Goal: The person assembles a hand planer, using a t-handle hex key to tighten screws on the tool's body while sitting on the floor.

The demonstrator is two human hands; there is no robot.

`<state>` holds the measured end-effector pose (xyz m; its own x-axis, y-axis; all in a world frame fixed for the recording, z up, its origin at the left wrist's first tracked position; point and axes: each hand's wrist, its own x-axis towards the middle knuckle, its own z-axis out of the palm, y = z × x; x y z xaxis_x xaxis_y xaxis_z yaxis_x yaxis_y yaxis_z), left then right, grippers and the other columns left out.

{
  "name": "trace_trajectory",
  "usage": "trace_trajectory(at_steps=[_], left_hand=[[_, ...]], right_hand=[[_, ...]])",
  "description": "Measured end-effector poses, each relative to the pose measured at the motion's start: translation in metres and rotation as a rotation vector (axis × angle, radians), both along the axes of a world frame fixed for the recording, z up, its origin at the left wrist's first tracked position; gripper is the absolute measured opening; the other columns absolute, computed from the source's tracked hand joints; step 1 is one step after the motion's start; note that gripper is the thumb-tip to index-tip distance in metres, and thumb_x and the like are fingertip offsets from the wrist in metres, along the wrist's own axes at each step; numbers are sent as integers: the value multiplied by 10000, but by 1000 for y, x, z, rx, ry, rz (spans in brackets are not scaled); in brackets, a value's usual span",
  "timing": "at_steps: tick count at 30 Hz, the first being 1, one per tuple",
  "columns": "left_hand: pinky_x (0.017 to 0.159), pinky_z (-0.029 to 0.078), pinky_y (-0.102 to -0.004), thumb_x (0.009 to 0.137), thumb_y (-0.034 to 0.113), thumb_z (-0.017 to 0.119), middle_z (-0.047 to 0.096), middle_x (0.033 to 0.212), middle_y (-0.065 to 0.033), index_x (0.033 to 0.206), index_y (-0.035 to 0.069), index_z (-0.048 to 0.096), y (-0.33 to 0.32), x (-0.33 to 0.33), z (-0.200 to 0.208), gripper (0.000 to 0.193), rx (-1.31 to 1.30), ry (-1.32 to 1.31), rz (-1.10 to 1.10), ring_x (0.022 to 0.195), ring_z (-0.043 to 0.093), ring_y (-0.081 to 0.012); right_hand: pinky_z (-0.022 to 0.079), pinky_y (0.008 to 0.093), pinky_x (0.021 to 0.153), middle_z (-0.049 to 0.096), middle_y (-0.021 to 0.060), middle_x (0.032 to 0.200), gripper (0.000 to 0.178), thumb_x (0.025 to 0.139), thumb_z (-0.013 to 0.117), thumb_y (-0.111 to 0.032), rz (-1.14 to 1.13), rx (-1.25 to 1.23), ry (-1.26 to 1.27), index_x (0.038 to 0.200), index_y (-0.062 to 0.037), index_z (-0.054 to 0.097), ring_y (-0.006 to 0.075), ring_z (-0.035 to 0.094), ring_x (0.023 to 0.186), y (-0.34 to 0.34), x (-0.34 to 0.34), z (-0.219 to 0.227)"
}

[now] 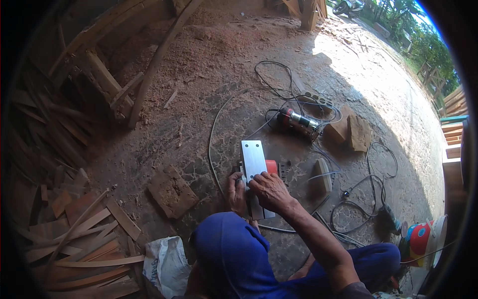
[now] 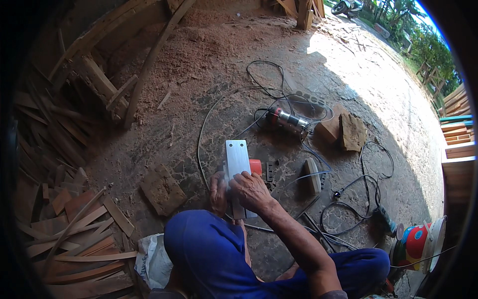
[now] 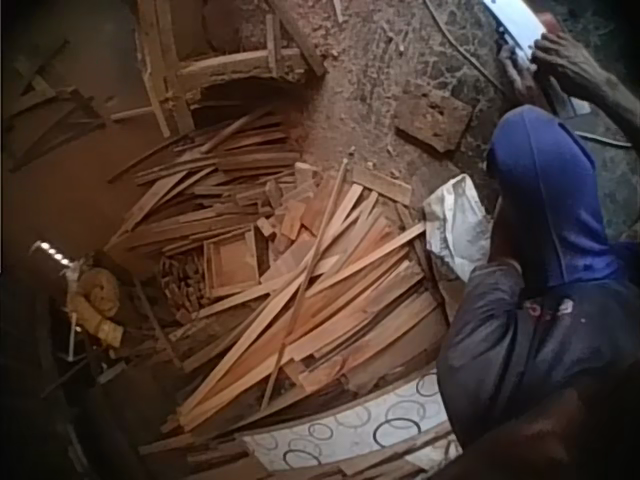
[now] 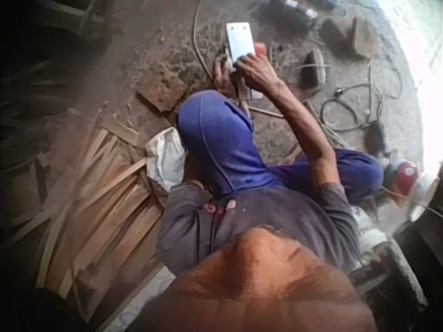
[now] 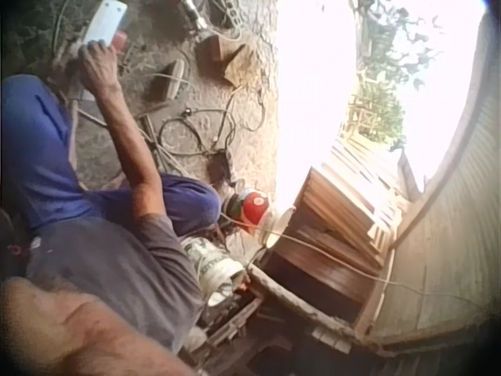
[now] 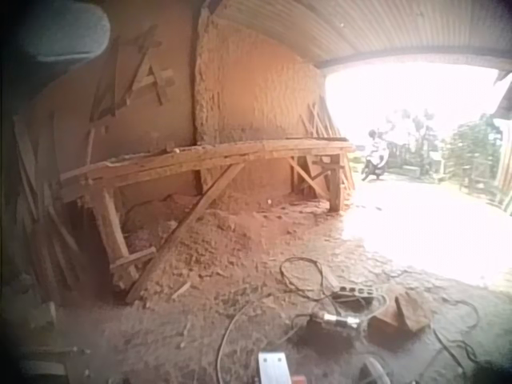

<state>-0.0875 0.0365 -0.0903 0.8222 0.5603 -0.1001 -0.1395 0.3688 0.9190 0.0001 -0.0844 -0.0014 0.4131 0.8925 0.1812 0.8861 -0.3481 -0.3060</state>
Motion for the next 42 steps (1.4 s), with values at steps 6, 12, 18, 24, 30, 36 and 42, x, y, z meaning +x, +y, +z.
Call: trace_trajectory(at_steps=[6,12,18,24,30,36,42], left_hand=[[846,506,-302,1055,219,407,560,1139,-61,1287,113,467,6,-2,-14,262,104,-8,8,992,560,-133],[914,437,-308,1034,170,431,557,1113,-45,1246,83,531,0,0,-10,250,117,40,57,1001,516,-124],[951,416,-338,1027,167,443,551,1128,-66,1210,67,559,6,-1,-25,239,129,24,103,1037,516,-162],[970,410,-351,1030,167,432,553,1131,-81,1192,57,563,4,1,-11,236,289,98,130,1054,518,-180],[952,425,-354,1033,176,432,554,1134,-81,1208,63,552,5,-1,-4,241,275,82,108,1040,524,-176],[924,444,-346,1018,167,433,555,1134,-77,1229,71,538,8,0,-28,254,63,20,53,1018,532,-165],[920,457,-349,995,149,440,562,1151,-94,1251,81,522,7,-5,-9,277,37,42,26,1027,539,-169]], right_hand=[[451,386,776,563,52,888,100,778,629,-85,-15,3,-8,866,-100,584,244,572,895,3,1,0],[452,403,790,557,58,920,95,802,630,-125,-6,5,31,886,-120,585,251,568,933,-2,3,-8],[462,396,814,554,55,917,107,813,635,-150,41,48,81,913,-131,603,252,567,928,2,4,-9],[463,399,807,556,60,909,122,806,632,-143,-27,24,53,925,-121,613,254,569,919,0,5,-14],[466,409,778,557,71,899,111,796,634,-125,-32,-3,5,898,-96,600,260,570,905,4,4,-9],[476,393,786,562,81,897,133,770,644,-73,90,31,58,890,-74,585,269,568,885,7,8,-11],[489,377,835,598,90,936,172,762,635,-29,177,73,146,927,-64,603,275,589,921,7,12,-11]])
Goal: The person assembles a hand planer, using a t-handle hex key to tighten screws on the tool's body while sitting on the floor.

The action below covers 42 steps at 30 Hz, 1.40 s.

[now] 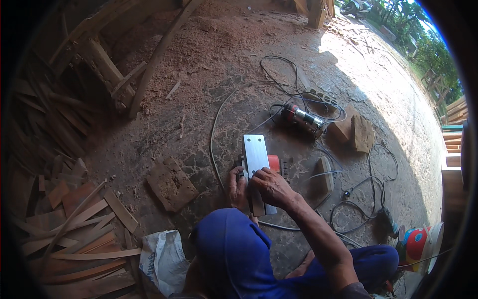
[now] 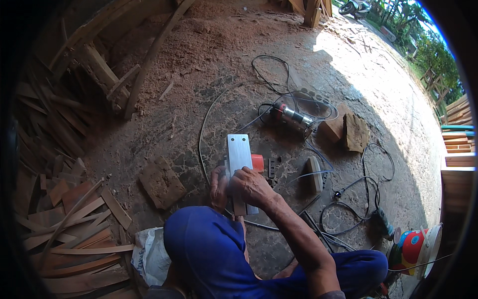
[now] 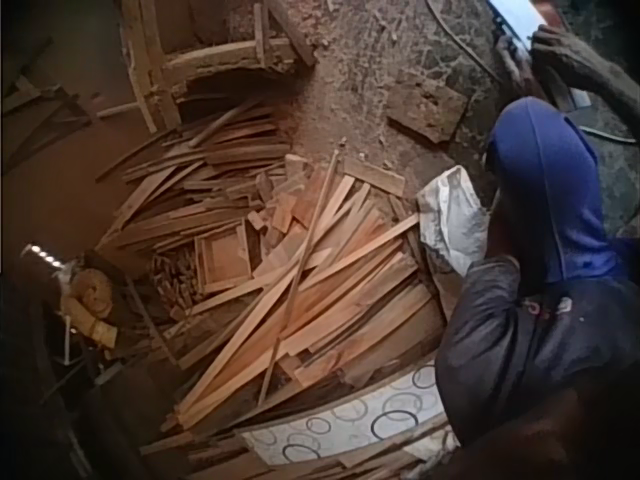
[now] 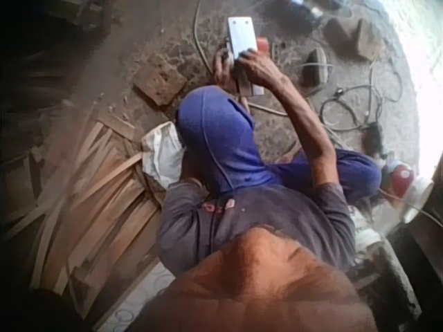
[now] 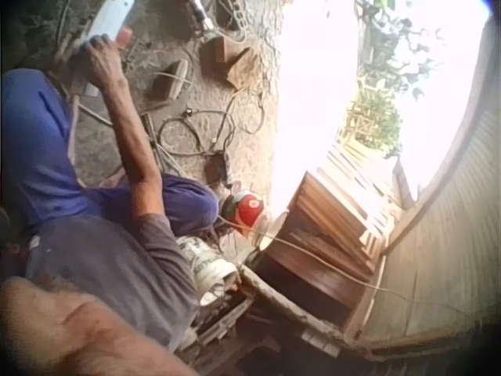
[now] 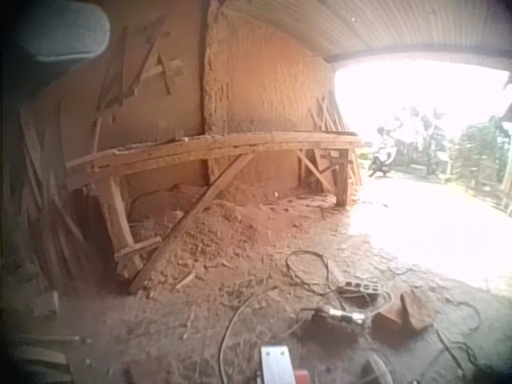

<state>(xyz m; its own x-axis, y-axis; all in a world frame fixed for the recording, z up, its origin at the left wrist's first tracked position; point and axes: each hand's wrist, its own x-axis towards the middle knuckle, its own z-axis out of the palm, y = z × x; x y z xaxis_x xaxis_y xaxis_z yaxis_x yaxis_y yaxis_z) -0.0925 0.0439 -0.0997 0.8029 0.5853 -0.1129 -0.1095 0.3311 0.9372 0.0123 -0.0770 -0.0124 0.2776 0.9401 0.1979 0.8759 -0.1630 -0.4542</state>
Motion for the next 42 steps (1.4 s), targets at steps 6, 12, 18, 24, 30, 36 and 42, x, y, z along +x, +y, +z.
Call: trace_trajectory(at_steps=[6,12,18,24,30,36,42], left_hand=[[935,453,-348,997,159,447,567,1168,-97,1253,85,527,0,0,16,278,194,77,44,1055,544,-180],[950,445,-349,1000,167,449,568,1177,-98,1253,81,530,2,2,-3,279,337,61,125,1075,543,-185],[961,438,-352,1002,171,447,567,1183,-99,1255,71,530,1,3,2,284,223,64,68,1085,541,-189],[976,421,-350,1010,177,438,548,1211,-101,1263,56,528,6,1,-6,295,188,72,25,1094,528,-191],[989,402,-346,1016,176,433,538,1214,-103,1265,67,532,9,1,-11,289,167,58,14,1108,515,-197],[1000,395,-349,1016,148,423,538,1215,-106,1266,66,529,8,-2,11,283,282,144,14,1113,513,-197],[982,406,-343,1019,124,413,541,1209,-110,1259,62,532,8,1,-1,275,246,63,21,1097,519,-194]], right_hand=[[489,372,832,614,76,895,156,793,642,-59,-17,54,68,946,-78,618,266,606,897,-2,0,6],[488,372,823,628,61,886,148,817,632,-86,-80,14,24,964,-91,645,259,618,894,3,-1,2],[487,376,802,631,58,868,134,821,622,-101,-47,36,23,948,-90,662,255,617,878,-1,2,5],[485,376,800,624,62,845,129,817,628,-103,-72,43,40,938,-87,666,259,610,854,-1,3,1],[478,380,810,620,66,887,124,822,633,-134,-113,35,5,932,-89,665,259,601,872,-1,4,-7],[474,377,809,585,58,886,105,820,637,-161,-144,40,-80,911,-108,646,255,580,865,0,4,-17],[471,369,784,558,40,872,100,816,647,-189,-166,12,-150,889,-124,624,236,566,853,0,2,-12]])
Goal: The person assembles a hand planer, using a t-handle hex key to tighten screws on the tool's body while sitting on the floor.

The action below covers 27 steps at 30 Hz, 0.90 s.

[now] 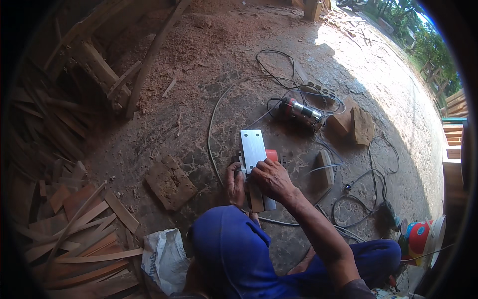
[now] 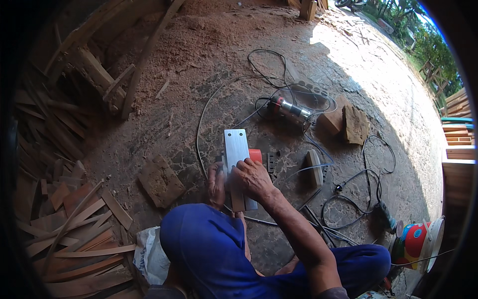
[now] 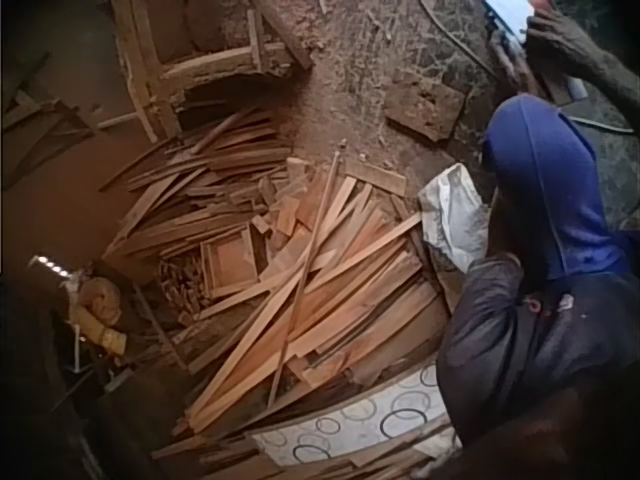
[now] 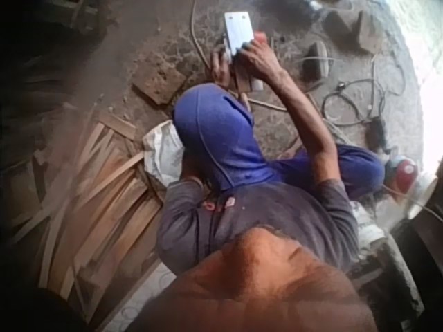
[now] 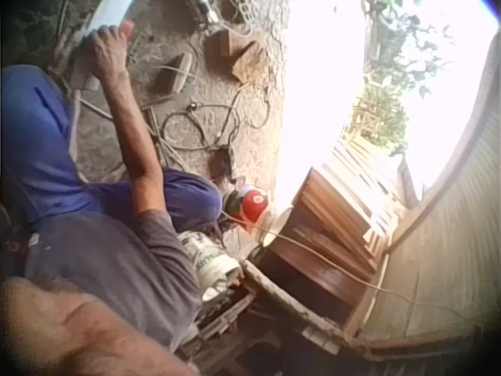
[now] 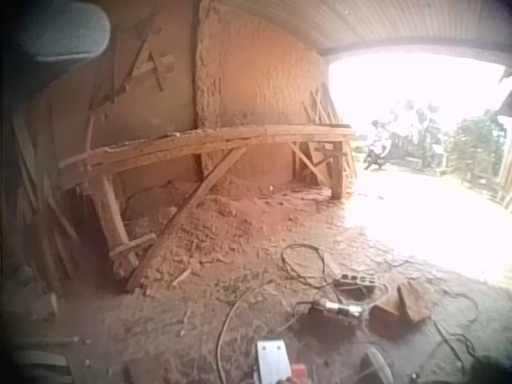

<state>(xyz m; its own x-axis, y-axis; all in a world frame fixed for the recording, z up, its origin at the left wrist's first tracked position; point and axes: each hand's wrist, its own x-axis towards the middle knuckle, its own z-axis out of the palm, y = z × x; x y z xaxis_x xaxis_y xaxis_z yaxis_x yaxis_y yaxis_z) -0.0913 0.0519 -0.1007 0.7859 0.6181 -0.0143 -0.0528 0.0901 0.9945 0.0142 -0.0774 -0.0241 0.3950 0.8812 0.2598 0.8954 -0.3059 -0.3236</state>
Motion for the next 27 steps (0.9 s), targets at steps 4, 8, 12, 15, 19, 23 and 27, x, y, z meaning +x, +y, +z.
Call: trace_trajectory(at_steps=[4,8,12,15,19,23,27], left_hand=[[963,420,-345,1023,130,414,542,1204,-110,1260,66,532,-5,2,0,273,-22,0,-26,1071,530,-193],[955,425,-343,1026,136,413,537,1205,-108,1262,72,533,3,-3,-2,272,5,25,-7,1062,532,-190],[967,416,-337,1032,148,410,523,1229,-108,1275,77,522,-2,-3,12,277,51,62,-10,1085,519,-183],[975,409,-333,1037,160,412,512,1245,-102,1285,79,512,-3,-3,11,280,18,49,-16,1097,508,-177],[967,408,-323,1042,180,417,514,1230,-86,1288,75,508,-1,-5,8,282,-43,36,-24,1077,501,-161],[948,411,-312,1041,189,420,519,1201,-68,1285,75,510,3,-4,-1,284,-55,-10,-18,1048,494,-142],[939,413,-308,1040,194,422,519,1193,-57,1282,79,513,5,-3,-3,283,-25,-13,-36,1038,492,-135]], right_hand=[[468,371,773,558,34,875,121,806,655,-205,-10,-26,14,899,-134,627,228,571,872,-6,3,-1],[463,381,770,561,34,882,130,790,659,-210,25,-56,37,895,-141,626,232,576,889,-3,1,15],[461,390,772,568,36,897,135,789,653,-203,32,-77,50,906,-143,623,239,577,893,-4,4,12],[465,394,779,571,37,903,147,787,664,-199,21,-104,60,917,-143,621,241,584,910,-4,4,17],[472,401,787,578,41,906,171,780,683,-202,-7,-72,114,928,-145,621,245,592,935,-1,2,19],[465,401,792,585,44,900,162,804,668,-215,51,-17,131,942,-143,624,247,589,926,0,0,17],[452,392,796,580,41,879,111,828,636,-207,4,-77,73,906,-129,621,241,579,901,7,0,12]])
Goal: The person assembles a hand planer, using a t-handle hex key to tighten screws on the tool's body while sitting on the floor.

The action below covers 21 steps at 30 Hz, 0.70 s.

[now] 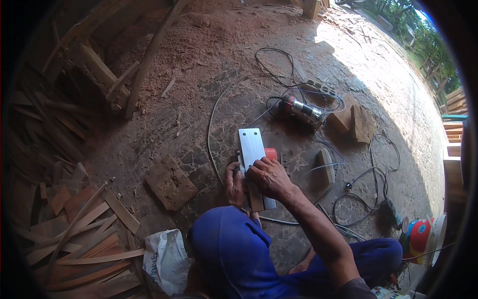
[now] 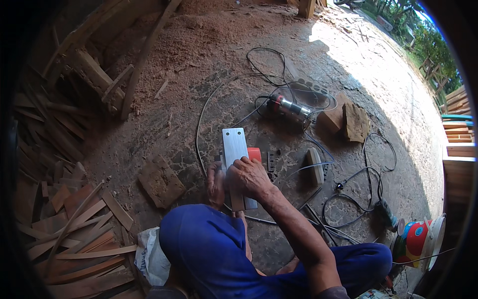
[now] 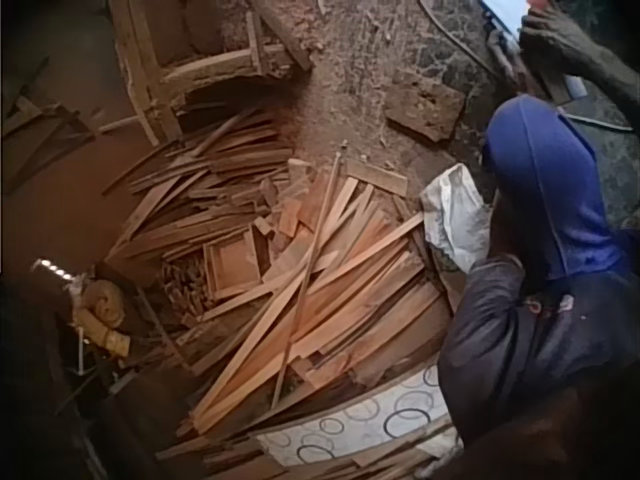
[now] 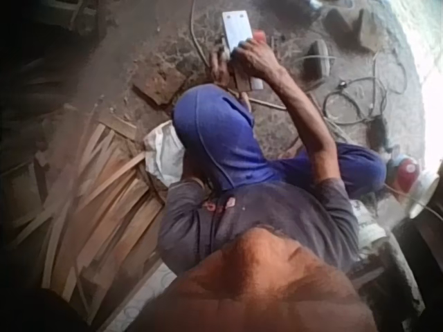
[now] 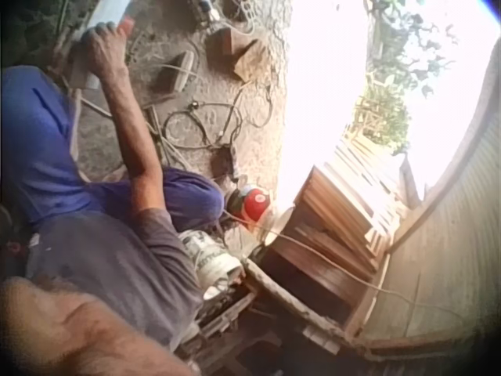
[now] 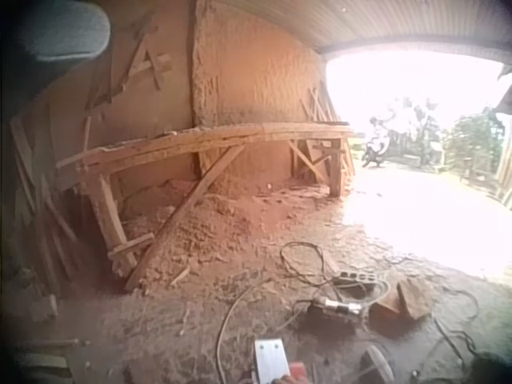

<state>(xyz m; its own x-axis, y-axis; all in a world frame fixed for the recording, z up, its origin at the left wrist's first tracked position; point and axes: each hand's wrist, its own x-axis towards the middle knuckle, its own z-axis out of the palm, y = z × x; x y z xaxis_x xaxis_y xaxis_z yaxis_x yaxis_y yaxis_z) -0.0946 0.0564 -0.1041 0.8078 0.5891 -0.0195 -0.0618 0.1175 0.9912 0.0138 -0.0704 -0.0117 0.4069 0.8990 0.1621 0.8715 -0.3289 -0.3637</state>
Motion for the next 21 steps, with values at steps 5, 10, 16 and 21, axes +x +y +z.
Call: trace_trajectory(at_steps=[5,10,16,21], left_hand=[[968,399,-314,1041,195,405,508,1217,-57,1296,92,499,-4,1,3,290,17,25,-3,1075,485,-150],[971,433,-368,1051,233,358,515,1267,-127,1339,89,453,5,-5,6,336,-60,86,-45,1122,512,-212],[978,424,-363,1053,267,349,499,1278,-113,1331,80,449,10,-1,-11,349,-148,11,-69,1143,494,-206],[984,420,-372,1046,245,367,514,1246,-117,1286,72,475,-5,2,18,315,-188,1,-57,1123,506,-214]], right_hand=[[447,380,788,571,41,870,96,827,624,-204,-26,-9,-69,859,-116,602,227,571,888,-2,0,2],[440,361,777,580,18,933,138,857,602,-270,-44,57,-83,897,-138,605,201,571,949,-3,-3,-8],[454,373,783,555,28,910,138,850,597,-249,-60,171,-64,881,-114,591,200,568,936,-1,-10,-24],[441,365,791,561,29,940,168,876,600,-287,-123,186,-22,954,-139,601,202,561,974,-17,-7,-24]])
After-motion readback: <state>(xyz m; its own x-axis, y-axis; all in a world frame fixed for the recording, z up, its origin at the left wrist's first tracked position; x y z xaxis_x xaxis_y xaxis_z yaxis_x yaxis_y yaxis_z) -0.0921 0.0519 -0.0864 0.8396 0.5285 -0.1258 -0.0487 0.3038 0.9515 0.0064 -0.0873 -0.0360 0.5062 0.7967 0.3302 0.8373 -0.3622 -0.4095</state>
